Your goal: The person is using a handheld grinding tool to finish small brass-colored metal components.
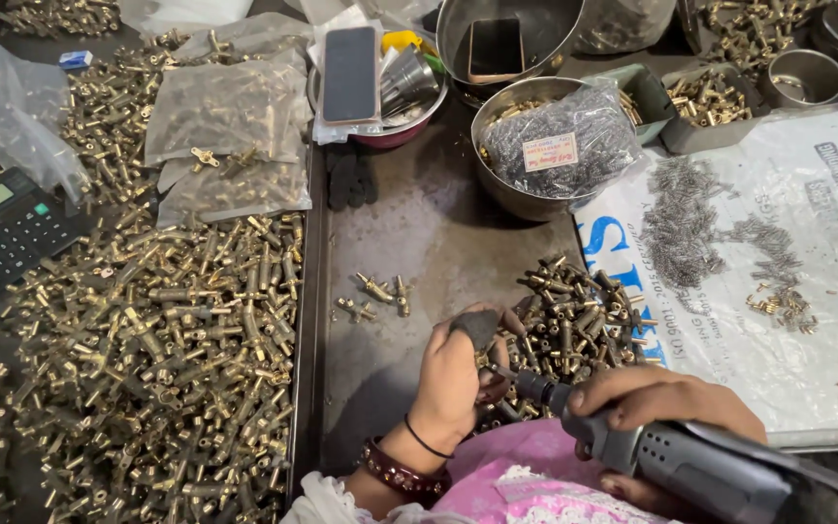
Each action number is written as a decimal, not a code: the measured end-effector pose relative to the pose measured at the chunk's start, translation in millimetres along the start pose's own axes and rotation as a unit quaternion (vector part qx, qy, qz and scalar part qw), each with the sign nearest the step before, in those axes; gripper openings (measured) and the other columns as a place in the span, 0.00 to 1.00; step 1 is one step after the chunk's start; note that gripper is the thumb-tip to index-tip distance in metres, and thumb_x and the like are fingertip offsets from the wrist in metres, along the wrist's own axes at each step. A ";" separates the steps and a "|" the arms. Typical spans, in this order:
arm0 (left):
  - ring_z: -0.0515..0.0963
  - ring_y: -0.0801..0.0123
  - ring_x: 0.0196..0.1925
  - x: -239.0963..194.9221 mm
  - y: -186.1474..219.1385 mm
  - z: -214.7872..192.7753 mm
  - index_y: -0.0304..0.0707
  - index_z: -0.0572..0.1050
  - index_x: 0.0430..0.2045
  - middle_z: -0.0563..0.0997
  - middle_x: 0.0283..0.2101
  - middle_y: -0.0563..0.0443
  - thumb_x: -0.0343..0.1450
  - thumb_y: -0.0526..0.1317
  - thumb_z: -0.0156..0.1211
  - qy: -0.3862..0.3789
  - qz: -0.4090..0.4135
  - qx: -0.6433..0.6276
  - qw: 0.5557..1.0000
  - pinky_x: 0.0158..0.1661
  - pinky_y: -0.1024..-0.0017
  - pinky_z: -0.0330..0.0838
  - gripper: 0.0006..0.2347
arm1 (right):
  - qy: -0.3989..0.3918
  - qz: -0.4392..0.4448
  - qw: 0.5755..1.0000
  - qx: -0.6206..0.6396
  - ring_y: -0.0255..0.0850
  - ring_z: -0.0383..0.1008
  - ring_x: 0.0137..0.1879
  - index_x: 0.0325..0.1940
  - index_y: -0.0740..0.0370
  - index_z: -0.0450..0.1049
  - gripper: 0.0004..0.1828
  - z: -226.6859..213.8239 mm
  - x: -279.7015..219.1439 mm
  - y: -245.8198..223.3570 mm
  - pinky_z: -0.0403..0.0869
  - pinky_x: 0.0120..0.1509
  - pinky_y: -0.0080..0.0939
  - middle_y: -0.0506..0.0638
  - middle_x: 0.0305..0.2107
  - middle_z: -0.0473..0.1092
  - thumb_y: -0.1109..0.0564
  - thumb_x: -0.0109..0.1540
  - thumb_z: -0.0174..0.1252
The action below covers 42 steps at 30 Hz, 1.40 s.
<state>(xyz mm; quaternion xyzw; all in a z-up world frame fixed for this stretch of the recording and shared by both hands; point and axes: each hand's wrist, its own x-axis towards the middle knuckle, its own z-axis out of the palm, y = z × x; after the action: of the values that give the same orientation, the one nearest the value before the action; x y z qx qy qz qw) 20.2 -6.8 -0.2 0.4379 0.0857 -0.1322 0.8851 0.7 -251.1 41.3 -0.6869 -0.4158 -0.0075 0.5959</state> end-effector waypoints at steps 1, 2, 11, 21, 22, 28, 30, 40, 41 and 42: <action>0.58 0.79 0.11 -0.5 2.4 0.1 0.28 0.76 0.34 0.68 0.14 0.55 0.78 0.43 0.46 0.000 0.003 -0.001 1.000 0.14 0.76 0.50 0.15 | -0.002 -0.002 1.000 -0.001 0.48 0.81 0.54 0.52 0.59 0.69 0.22 -6.0 9.9 -4.2 0.84 0.55 0.43 0.60 0.49 0.75 0.59 0.59 0.72; 0.58 0.80 0.11 -1.5 4.8 0.1 0.30 0.76 0.33 0.68 0.15 0.56 0.78 0.43 0.45 -0.013 -0.016 0.016 1.000 0.14 0.77 0.49 0.15 | -0.055 -0.036 0.998 -0.018 0.48 0.80 0.54 0.51 0.59 0.69 0.18 -11.7 19.7 -8.7 0.84 0.55 0.43 0.59 0.50 0.76 0.57 0.61 0.69; 0.59 0.77 0.09 -6.6 20.6 4.0 0.32 0.79 0.30 0.72 0.17 0.54 0.74 0.42 0.50 -0.032 -0.171 0.048 0.984 0.10 0.77 0.47 0.12 | -0.376 -0.116 0.915 -0.085 0.54 0.80 0.50 0.56 0.63 0.73 0.18 -30.2 94.0 -83.5 0.79 0.49 0.50 0.60 0.59 0.72 0.54 0.64 0.52; 0.60 0.76 0.10 -22.3 16.2 8.4 0.31 0.78 0.30 0.69 0.14 0.54 0.77 0.44 0.45 -0.047 -0.079 -0.001 0.996 0.13 0.75 0.51 0.15 | -0.428 -0.131 0.881 -0.153 0.53 0.80 0.47 0.56 0.62 0.72 0.16 -24.1 86.3 -96.3 0.78 0.46 0.51 0.60 0.60 0.72 0.54 0.66 0.55; 0.60 0.76 0.10 -25.0 15.6 8.4 0.31 0.78 0.30 0.69 0.14 0.54 0.77 0.44 0.45 -0.047 -0.078 -0.001 0.996 0.13 0.75 0.51 0.15 | -0.428 -0.132 0.881 -0.154 0.53 0.80 0.47 0.56 0.62 0.72 0.16 -20.7 86.6 -96.6 0.78 0.46 0.51 0.60 0.60 0.72 0.54 0.66 0.55; 0.64 0.74 0.15 -31.6 8.1 7.6 0.28 0.76 0.35 0.71 0.17 0.53 0.78 0.43 0.42 -0.026 0.091 -0.045 0.994 0.17 0.75 0.55 0.16 | -0.197 -0.062 0.978 -0.017 0.50 0.79 0.56 0.52 0.59 0.71 0.20 -0.1 39.8 -61.9 0.83 0.56 0.47 0.59 0.53 0.75 0.58 0.57 0.64; 0.66 0.75 0.15 -34.5 9.8 10.9 0.28 0.74 0.35 0.71 0.17 0.53 0.78 0.43 0.42 -0.034 0.164 -0.080 0.983 0.16 0.77 0.56 0.15 | -0.061 0.011 0.997 0.051 0.50 0.79 0.56 0.52 0.59 0.70 0.23 6.4 25.7 -51.3 0.83 0.56 0.47 0.61 0.53 0.73 0.65 0.56 0.70; 0.72 0.74 0.29 -28.7 -4.2 7.5 0.28 0.73 0.38 0.74 0.26 0.52 0.79 0.39 0.41 0.029 0.329 0.035 0.943 0.36 0.76 0.68 0.12 | 0.067 0.111 0.949 0.286 0.52 0.82 0.49 0.59 0.65 0.66 0.27 23.7 13.2 -45.2 0.84 0.51 0.52 0.67 0.59 0.63 0.74 0.59 0.66; 0.72 0.74 0.29 -28.9 -2.8 8.6 0.28 0.73 0.37 0.75 0.27 0.52 0.77 0.38 0.41 0.031 0.325 0.043 0.944 0.35 0.76 0.68 0.12 | 0.066 0.110 0.953 0.275 0.52 0.82 0.50 0.59 0.65 0.67 0.27 23.2 11.8 -45.5 0.83 0.52 0.51 0.67 0.59 0.63 0.73 0.59 0.65; 0.72 0.74 0.28 -29.1 -1.3 9.7 0.27 0.73 0.36 0.76 0.28 0.52 0.76 0.38 0.41 0.034 0.321 0.050 0.945 0.34 0.76 0.68 0.12 | 0.065 0.108 0.956 0.264 0.52 0.81 0.50 0.59 0.65 0.67 0.26 22.8 10.5 -45.6 0.83 0.52 0.51 0.67 0.59 0.63 0.73 0.59 0.65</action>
<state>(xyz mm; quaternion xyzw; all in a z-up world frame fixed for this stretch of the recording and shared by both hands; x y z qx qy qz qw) -7.5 -10.7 12.4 0.4900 -0.0367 0.1701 0.8542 -30.0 -228.9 77.1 -0.5440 -0.2869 0.1224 0.7790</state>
